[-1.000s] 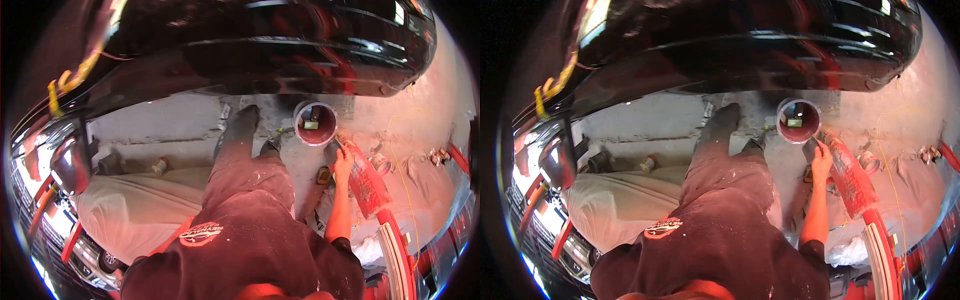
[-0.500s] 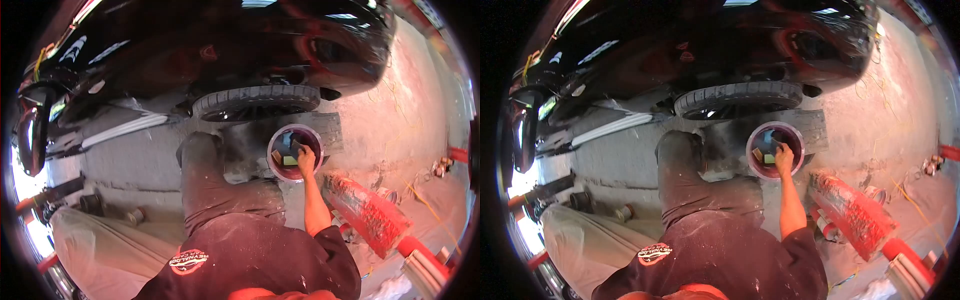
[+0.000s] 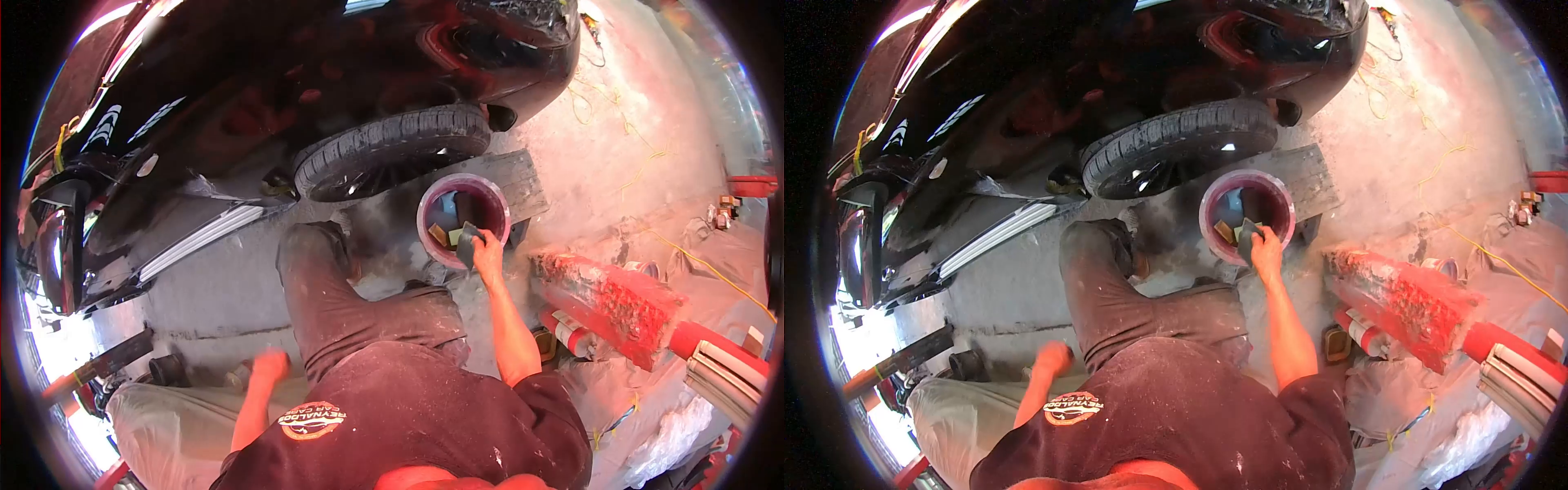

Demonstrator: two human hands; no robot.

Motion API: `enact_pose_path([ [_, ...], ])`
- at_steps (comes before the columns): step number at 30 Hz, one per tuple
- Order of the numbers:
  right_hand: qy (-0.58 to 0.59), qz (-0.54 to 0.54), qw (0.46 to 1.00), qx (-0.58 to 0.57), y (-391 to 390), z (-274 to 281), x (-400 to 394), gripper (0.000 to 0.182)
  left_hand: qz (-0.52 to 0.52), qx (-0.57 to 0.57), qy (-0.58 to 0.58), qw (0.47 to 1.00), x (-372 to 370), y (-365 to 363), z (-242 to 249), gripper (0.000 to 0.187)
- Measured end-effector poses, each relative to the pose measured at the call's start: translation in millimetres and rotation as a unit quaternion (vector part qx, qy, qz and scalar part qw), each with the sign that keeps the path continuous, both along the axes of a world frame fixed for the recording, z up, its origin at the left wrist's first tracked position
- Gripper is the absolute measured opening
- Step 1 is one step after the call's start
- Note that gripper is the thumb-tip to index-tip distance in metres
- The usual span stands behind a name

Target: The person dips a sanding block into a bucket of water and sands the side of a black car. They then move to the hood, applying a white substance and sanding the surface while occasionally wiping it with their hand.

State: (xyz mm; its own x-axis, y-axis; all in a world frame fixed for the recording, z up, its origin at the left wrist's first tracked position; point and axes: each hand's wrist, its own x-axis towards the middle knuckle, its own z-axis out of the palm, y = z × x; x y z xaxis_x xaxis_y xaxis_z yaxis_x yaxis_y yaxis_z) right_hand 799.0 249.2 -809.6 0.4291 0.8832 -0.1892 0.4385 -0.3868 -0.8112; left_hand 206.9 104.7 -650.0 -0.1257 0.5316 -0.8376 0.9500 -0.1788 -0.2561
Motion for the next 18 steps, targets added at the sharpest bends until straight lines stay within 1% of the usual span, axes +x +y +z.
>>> enact_pose_path([
  [1,0.006,-0.003,1.0,0.008,4,-5,0,0.028,-0.005,0.071,0.003,0.997,22,42,21,0.024],
  [2,0.06,-0.007,0.997,0.038,9,-5,-1,0.027,0.053,0.206,-0.036,0.976,67,86,63,0.026],
  [3,0.072,-0.003,0.997,0.04,15,1,-7,0.026,0.094,0.325,-0.079,0.938,96,117,80,0.028],
  [4,0.084,0.0,0.996,0.043,21,11,-12,0.026,0.102,0.427,-0.179,0.881,117,142,89,0.024],
  [5,0.114,-0.008,0.993,0.04,24,20,-19,0.026,0.124,0.473,-0.26,0.833,149,166,100,0.017],
  [6,0.139,0.004,0.99,0.034,27,38,-27,0.026,0.092,0.512,-0.353,0.778,178,184,97,0.015],
  [7,0.163,0.018,0.986,0.03,30,61,-36,0.026,0.088,0.475,-0.405,0.776,205,200,95,0.016],
  [8,0.185,0.032,0.982,0.027,31,75,-43,0.026,0.082,0.424,-0.458,0.777,228,212,83,0.021],
  [9,0.222,0.063,0.973,0.028,26,78,-48,0.027,0.064,0.343,-0.497,0.795,250,222,72,0.04],
  [10,0.227,0.1,0.967,0.057,26,84,-55,0.028,0.014,0.312,-0.529,0.789,273,229,53,0.062],
  [11,0.226,0.13,0.962,0.082,23,92,-61,0.029,0.0,0.274,-0.543,0.794,294,231,33,0.072],
  [12,0.224,0.156,0.957,0.103,17,99,-63,0.03,-0.005,0.238,-0.557,0.796,313,232,24,0.072],
  [14,0.2,0.187,0.956,0.106,11,103,-65,0.033,-0.005,0.128,-0.568,0.813,330,237,-7,0.055],
  [16,0.214,0.2,0.953,0.074,8,87,-62,0.036,-0.03,0.107,-0.548,0.829,330,234,-41,0.04],
  [18,0.241,0.225,0.944,0.025,6,64,-51,0.037,-0.056,0.099,-0.532,0.839,327,234,-58,0.028],
])
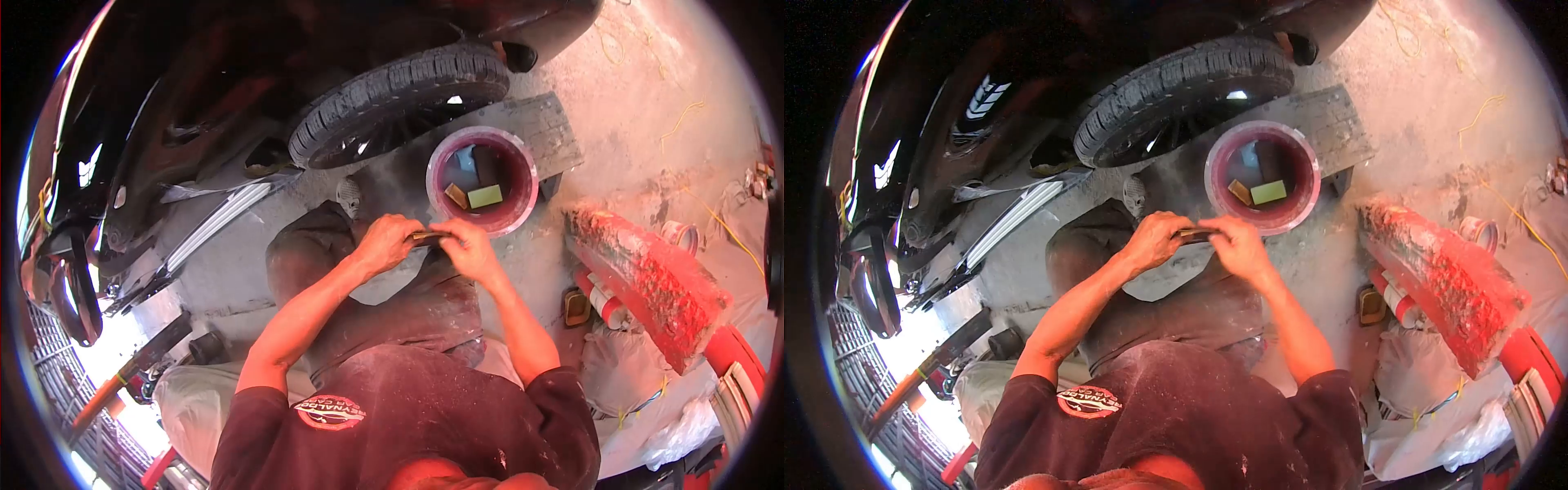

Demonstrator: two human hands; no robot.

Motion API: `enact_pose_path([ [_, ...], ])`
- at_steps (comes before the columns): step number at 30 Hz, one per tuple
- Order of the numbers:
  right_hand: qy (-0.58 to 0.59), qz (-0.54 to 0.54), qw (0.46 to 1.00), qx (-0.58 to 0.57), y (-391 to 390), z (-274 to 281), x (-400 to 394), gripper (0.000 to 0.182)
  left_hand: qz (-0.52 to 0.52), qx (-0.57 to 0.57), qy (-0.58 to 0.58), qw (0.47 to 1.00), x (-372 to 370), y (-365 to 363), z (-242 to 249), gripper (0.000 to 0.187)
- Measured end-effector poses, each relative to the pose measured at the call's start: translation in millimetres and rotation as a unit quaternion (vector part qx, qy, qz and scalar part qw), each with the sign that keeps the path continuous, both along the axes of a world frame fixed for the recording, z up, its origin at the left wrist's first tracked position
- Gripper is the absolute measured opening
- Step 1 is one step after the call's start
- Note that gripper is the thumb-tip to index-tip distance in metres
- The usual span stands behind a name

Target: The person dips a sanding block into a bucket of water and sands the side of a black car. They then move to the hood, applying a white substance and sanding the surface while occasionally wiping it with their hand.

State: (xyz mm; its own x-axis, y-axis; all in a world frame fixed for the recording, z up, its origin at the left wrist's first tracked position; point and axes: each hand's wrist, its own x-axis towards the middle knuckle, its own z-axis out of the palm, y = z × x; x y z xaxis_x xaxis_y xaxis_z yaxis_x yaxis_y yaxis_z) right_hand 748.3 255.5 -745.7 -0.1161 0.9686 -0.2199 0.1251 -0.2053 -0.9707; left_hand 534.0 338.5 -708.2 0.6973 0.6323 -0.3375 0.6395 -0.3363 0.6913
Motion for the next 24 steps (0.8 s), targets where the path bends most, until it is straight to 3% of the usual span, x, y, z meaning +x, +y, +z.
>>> enact_pose_path([
  [1,0.001,-0.032,0.999,0.017,1,-20,8,0.04,-0.008,0.009,0.006,1.0,-2,-1,-5,0.023],
  [3,0.005,-0.13,0.987,-0.095,9,-73,29,0.041,-0.008,0.004,0.019,1.0,-9,-2,-18,0.018],
  [5,-0.144,-0.169,0.974,-0.051,18,-143,52,0.036,0.006,-0.027,0.031,0.999,-15,-4,-33,0.018],
  [7,-0.276,-0.182,0.943,-0.029,32,-178,62,0.03,-0.004,-0.001,0.047,0.999,-11,-8,-38,0.017],
  [10,-0.346,-0.186,0.919,0.041,63,-225,68,0.026,-0.001,0.016,0.065,0.998,0,-13,-41,0.016],
  [12,-0.362,-0.18,0.915,0.018,84,-233,72,0.024,0.001,0.01,0.075,0.997,3,-18,-40,0.015],
  [15,-0.277,-0.071,0.958,0.013,95,-256,66,0.03,0.002,0.003,0.081,0.997,3,-16,-41,0.015],
  [18,-0.403,0.108,0.909,-0.012,90,-275,44,0.043,0.033,-0.009,0.073,0.997,2,-14,-47,0.017],
  [20,-0.43,0.124,0.886,-0.125,78,-286,35,0.056,0.071,-0.024,0.056,0.996,1,-16,-53,0.017],
  [22,-0.46,0.146,0.852,-0.203,74,-318,30,0.059,0.182,-0.14,0.03,0.973,9,-9,-44,0.017],
  [24,-0.423,0.098,0.886,-0.165,85,-250,25,0.06,0.232,-0.195,0.027,0.953,17,6,-33,0.017],
])
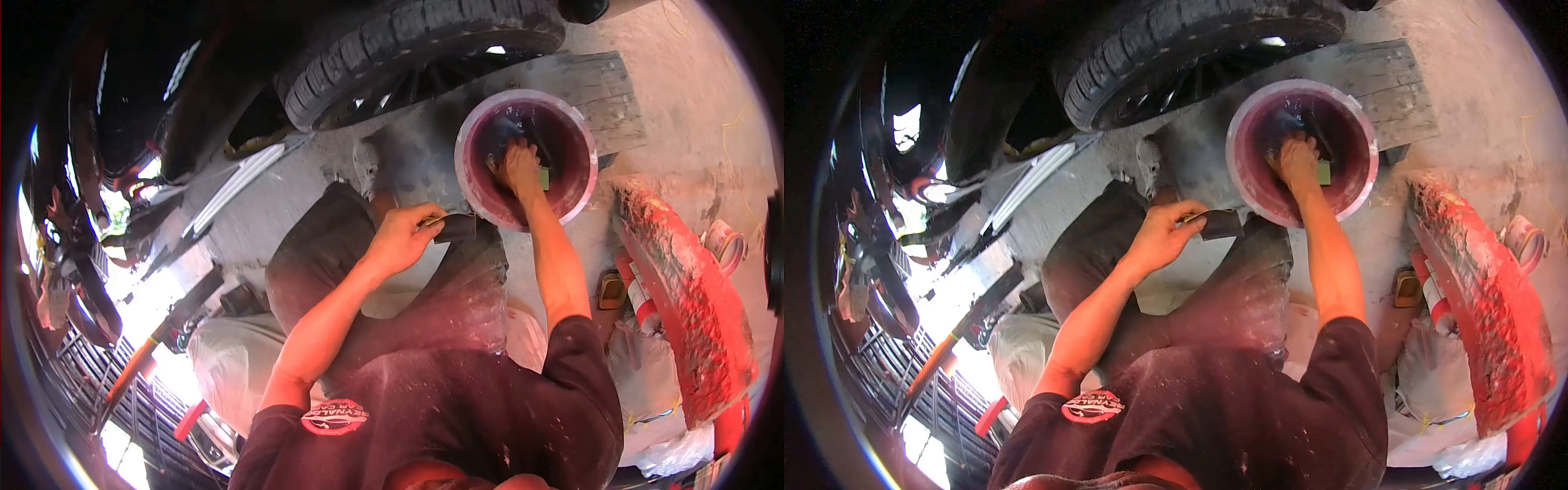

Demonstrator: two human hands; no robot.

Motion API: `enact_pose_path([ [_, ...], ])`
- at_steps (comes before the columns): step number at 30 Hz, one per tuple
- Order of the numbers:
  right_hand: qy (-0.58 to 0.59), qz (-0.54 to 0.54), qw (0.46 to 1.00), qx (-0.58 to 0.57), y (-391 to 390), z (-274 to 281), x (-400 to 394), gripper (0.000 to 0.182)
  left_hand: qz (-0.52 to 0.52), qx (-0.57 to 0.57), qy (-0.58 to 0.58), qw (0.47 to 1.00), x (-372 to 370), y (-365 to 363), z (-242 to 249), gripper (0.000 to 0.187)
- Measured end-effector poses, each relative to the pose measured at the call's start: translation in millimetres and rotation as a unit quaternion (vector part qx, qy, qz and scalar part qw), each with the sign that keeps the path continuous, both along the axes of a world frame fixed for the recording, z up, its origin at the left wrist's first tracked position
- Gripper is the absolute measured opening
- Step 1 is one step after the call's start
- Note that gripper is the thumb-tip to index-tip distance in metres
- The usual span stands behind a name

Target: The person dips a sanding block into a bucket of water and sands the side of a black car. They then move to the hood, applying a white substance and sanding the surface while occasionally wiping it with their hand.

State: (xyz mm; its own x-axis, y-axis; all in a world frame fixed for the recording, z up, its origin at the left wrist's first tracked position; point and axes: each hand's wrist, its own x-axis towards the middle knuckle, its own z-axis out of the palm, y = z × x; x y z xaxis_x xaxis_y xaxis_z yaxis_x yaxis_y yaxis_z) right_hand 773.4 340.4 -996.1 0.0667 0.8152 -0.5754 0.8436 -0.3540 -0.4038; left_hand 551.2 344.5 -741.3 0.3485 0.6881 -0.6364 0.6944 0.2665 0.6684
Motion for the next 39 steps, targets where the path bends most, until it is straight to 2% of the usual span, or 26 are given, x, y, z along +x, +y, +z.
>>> enact_pose_path([
  [1,0.017,-0.019,0.999,0.034,4,37,4,0.061,-0.005,0.001,0.008,1.0,4,11,5,0.017],
  [3,0.219,-0.1,0.969,0.064,-7,66,20,0.075,-0.011,0.002,0.022,1.0,18,32,15,0.016],
  [4,0.454,-0.17,0.874,-0.024,-14,100,29,0.081,-0.018,-0.001,0.028,0.999,27,45,19,0.015],
  [5,0.655,-0.225,0.713,-0.106,-21,132,35,0.088,-0.025,-0.001,0.032,0.999,35,54,21,0.015],
  [7,0.717,-0.162,0.675,-0.067,-33,158,35,0.096,-0.084,0.107,-0.037,0.99,45,55,8,0.014],
  [8,0.709,-0.197,0.675,-0.055,-34,170,28,0.088,-0.115,0.165,-0.074,0.977,51,56,-1,0.014],
  [10,0.577,-0.125,0.805,0.059,-37,150,21,0.074,-0.209,0.221,-0.054,0.951,65,49,-4,0.021],
  [11,0.529,-0.11,0.839,0.059,-35,140,25,0.067,-0.234,0.235,-0.003,0.943,74,43,4,0.034],
  [13,0.434,-0.08,0.896,0.052,-27,111,32,0.053,-0.223,0.293,0.014,0.93,86,39,15,0.042],
  [15,0.229,-0.072,0.971,0.002,-21,53,30,0.032,-0.241,0.3,0.043,0.922,82,35,9,0.054],
  [17,0.032,-0.002,0.994,0.108,-29,-36,21,0.025,-0.255,0.277,0.043,0.925,73,34,-5,0.052],
  [19,0.026,-0.068,0.995,0.073,-24,-76,15,0.026,-0.275,0.242,0.039,0.93,66,28,-14,0.05],
  [20,0.021,-0.102,0.993,0.055,-21,-82,13,0.026,-0.288,0.223,0.034,0.931,64,25,-17,0.049],
  [21,-0.027,-0.062,0.996,0.065,-20,-85,8,0.031,-0.3,0.205,0.028,0.931,62,23,-18,0.048],
  [24,0.012,-0.06,0.998,0.012,-15,-57,2,0.03,-0.373,0.193,0.031,0.907,61,22,-7,0.045],
  [27,0.131,-0.157,0.975,0.089,-25,-16,20,0.029,-0.425,0.191,0.071,0.882,54,27,18,0.038],
  [28,0.159,-0.219,0.956,0.118,-31,-1,28,0.03,-0.436,0.185,0.087,0.876,50,29,25,0.037],
  [30,0.216,-0.335,0.901,0.173,-39,62,52,0.033,-0.442,0.206,0.105,0.867,40,28,33,0.036],
  [32,0.337,-0.383,0.84,0.184,-47,128,89,0.038,-0.443,0.205,0.112,0.866,34,24,33,0.036],
  [34,0.385,-0.402,0.819,0.143,-53,196,126,0.038,-0.436,0.182,0.105,0.875,25,20,20,0.035],
  [36,0.412,-0.454,0.74,0.275,-44,259,140,0.034,-0.467,0.142,0.145,0.861,31,18,8,0.033],
  [39,0.483,-0.503,0.599,0.394,-22,262,154,0.035,-0.478,0.133,0.159,0.854,33,13,-12,0.031],
])
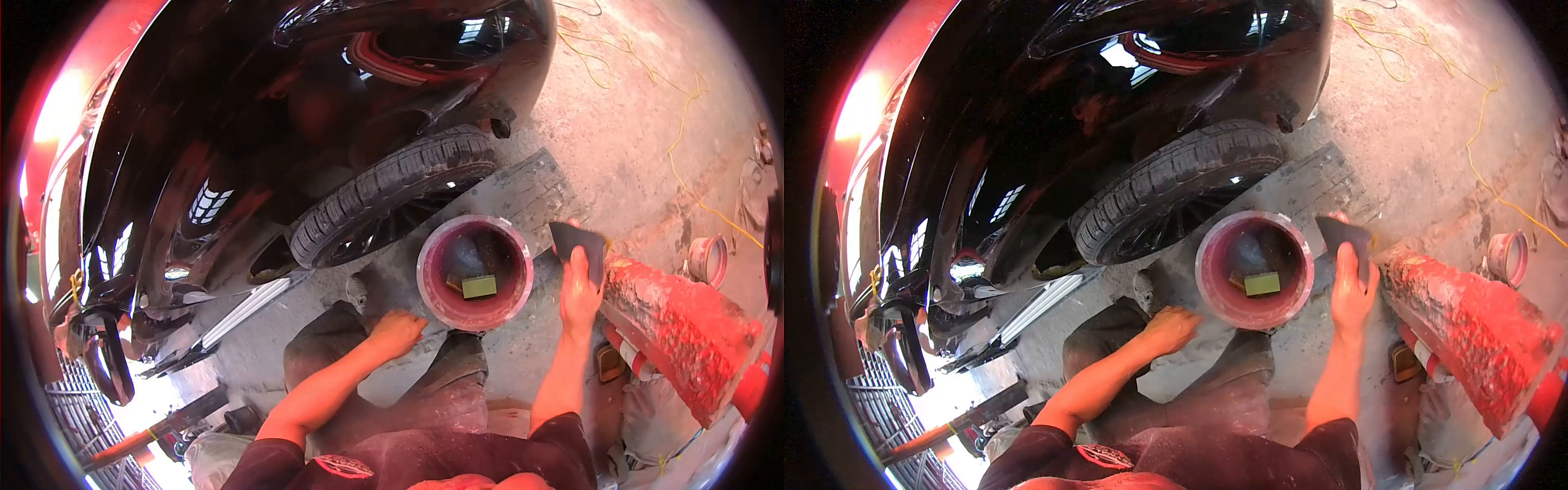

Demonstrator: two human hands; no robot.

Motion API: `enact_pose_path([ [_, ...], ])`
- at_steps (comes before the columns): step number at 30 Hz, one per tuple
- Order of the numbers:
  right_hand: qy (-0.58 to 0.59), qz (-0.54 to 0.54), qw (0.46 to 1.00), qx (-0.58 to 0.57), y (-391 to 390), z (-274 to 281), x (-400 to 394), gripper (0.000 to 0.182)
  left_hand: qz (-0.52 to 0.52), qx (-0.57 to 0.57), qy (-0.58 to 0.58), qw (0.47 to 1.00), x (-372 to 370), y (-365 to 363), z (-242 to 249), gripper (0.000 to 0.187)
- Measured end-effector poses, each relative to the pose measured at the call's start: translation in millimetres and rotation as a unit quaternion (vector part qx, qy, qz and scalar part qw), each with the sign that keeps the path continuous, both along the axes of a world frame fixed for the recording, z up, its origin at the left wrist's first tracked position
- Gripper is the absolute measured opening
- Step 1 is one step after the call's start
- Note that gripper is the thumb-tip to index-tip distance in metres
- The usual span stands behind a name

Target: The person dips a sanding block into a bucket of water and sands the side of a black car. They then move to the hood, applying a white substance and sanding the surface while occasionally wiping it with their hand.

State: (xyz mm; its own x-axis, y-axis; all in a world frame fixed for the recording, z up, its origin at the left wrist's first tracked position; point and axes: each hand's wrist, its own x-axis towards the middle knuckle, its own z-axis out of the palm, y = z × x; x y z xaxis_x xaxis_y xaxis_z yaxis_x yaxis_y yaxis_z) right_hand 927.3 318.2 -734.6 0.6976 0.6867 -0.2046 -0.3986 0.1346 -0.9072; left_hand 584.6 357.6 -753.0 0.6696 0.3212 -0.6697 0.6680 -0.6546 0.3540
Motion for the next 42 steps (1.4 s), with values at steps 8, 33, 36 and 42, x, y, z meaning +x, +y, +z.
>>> enact_pose_path([
  [8,-0.355,0.093,0.867,-0.337,18,-96,-39,0.032,0.024,0.008,-0.027,0.999,-7,-8,-12,0.026],
  [33,-0.511,-0.104,0.853,-0.018,260,3,-109,0.076,0.109,-0.039,-0.035,0.993,-21,24,-9,0.034],
  [36,-0.491,-0.1,0.864,-0.039,252,2,-122,0.071,0.105,-0.015,-0.071,0.992,-25,27,-10,0.031],
  [42,-0.544,-0.09,0.834,-0.036,247,-2,-116,0.074,0.078,-0.014,-0.03,0.996,-14,35,-5,0.034],
])
